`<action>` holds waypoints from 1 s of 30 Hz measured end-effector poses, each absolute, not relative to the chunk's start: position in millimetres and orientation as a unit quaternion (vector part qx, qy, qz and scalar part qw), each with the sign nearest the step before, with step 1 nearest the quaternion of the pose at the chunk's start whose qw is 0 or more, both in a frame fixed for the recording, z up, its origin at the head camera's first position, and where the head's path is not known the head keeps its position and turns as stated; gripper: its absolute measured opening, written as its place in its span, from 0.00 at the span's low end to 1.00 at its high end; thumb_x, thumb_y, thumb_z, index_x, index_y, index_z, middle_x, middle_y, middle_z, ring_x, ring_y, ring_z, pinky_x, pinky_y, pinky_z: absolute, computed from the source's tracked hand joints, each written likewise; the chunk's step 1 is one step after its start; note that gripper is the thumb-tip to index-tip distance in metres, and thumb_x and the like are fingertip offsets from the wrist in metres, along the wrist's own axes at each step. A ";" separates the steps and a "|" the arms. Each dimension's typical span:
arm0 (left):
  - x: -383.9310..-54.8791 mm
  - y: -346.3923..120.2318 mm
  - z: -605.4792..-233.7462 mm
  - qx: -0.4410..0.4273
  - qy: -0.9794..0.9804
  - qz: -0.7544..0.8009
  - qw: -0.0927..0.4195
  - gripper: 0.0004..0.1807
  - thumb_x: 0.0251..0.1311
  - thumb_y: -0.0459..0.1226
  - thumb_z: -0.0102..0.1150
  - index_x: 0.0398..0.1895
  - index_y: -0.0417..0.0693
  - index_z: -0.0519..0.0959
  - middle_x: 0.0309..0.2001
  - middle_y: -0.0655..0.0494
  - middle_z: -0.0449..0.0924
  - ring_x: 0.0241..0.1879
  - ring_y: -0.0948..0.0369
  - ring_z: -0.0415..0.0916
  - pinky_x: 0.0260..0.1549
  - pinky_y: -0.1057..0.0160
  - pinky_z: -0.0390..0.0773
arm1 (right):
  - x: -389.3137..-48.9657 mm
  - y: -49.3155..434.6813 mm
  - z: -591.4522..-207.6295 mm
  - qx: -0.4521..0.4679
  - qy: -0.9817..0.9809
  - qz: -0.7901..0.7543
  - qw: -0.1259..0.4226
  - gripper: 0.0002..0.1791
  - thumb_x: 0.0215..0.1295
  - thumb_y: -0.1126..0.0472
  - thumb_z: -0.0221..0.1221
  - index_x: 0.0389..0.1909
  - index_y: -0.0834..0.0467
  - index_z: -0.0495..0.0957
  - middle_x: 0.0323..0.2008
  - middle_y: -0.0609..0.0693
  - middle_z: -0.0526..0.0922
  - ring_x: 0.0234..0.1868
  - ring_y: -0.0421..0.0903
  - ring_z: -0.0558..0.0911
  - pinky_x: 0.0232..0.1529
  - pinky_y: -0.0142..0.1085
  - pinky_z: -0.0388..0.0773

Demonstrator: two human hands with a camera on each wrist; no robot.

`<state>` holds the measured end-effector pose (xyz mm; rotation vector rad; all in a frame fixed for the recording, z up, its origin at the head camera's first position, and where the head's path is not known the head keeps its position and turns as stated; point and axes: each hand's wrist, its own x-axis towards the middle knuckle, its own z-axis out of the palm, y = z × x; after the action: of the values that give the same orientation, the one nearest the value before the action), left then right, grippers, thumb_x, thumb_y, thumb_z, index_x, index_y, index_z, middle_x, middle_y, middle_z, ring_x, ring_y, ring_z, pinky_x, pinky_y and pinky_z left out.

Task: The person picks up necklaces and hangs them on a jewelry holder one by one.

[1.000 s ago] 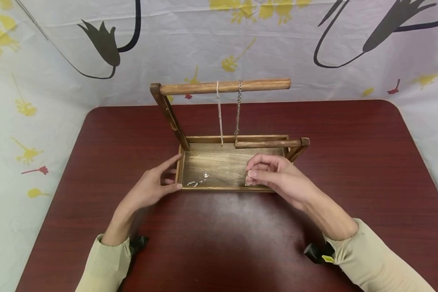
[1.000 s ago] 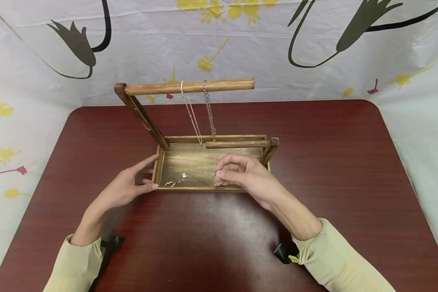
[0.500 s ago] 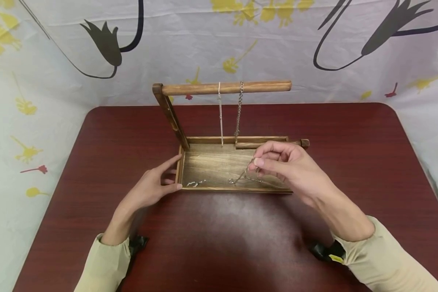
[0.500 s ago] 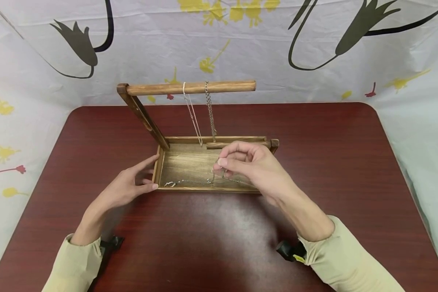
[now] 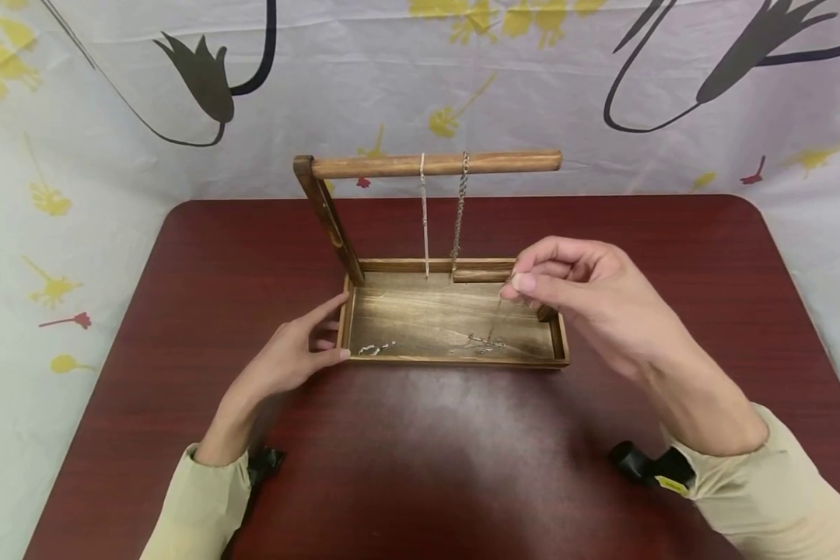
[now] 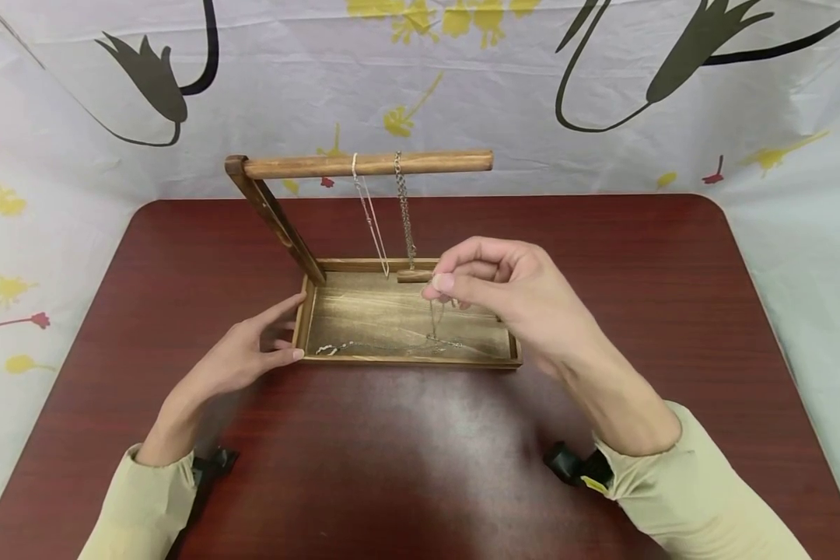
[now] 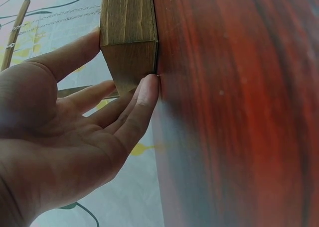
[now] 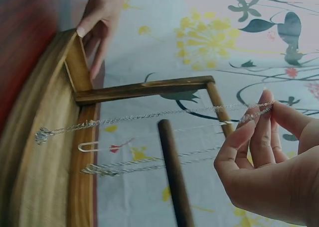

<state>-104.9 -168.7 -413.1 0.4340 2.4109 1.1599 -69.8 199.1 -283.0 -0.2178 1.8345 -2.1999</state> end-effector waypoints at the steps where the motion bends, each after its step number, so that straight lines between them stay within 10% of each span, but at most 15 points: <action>1: -105.2 -168.6 -413.1 0.156 0.869 0.418 0.214 0.45 0.61 0.35 0.68 0.78 0.62 0.56 0.64 0.41 0.72 0.52 0.50 0.81 0.49 0.54 0.82 | -70.2 200.1 -280.1 -0.078 0.633 -0.759 0.130 0.04 0.66 0.74 0.60 0.37 0.63 0.81 0.31 0.56 0.87 0.37 0.45 0.85 0.34 0.32 0.78; 30: -105.8 -167.9 -414.3 0.164 0.864 0.426 0.211 0.45 0.61 0.34 0.69 0.78 0.59 0.57 0.64 0.41 0.73 0.50 0.50 0.81 0.49 0.55 0.83 | -86.0 214.1 -226.2 -0.164 0.575 -0.799 0.063 0.06 0.67 0.85 0.46 0.41 0.82 0.71 0.32 0.69 0.82 0.29 0.55 0.82 0.27 0.40 0.83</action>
<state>-105.8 -167.9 -414.3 0.4568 2.4012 1.1838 -86.0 214.1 -226.2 -0.4957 1.7363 -2.4149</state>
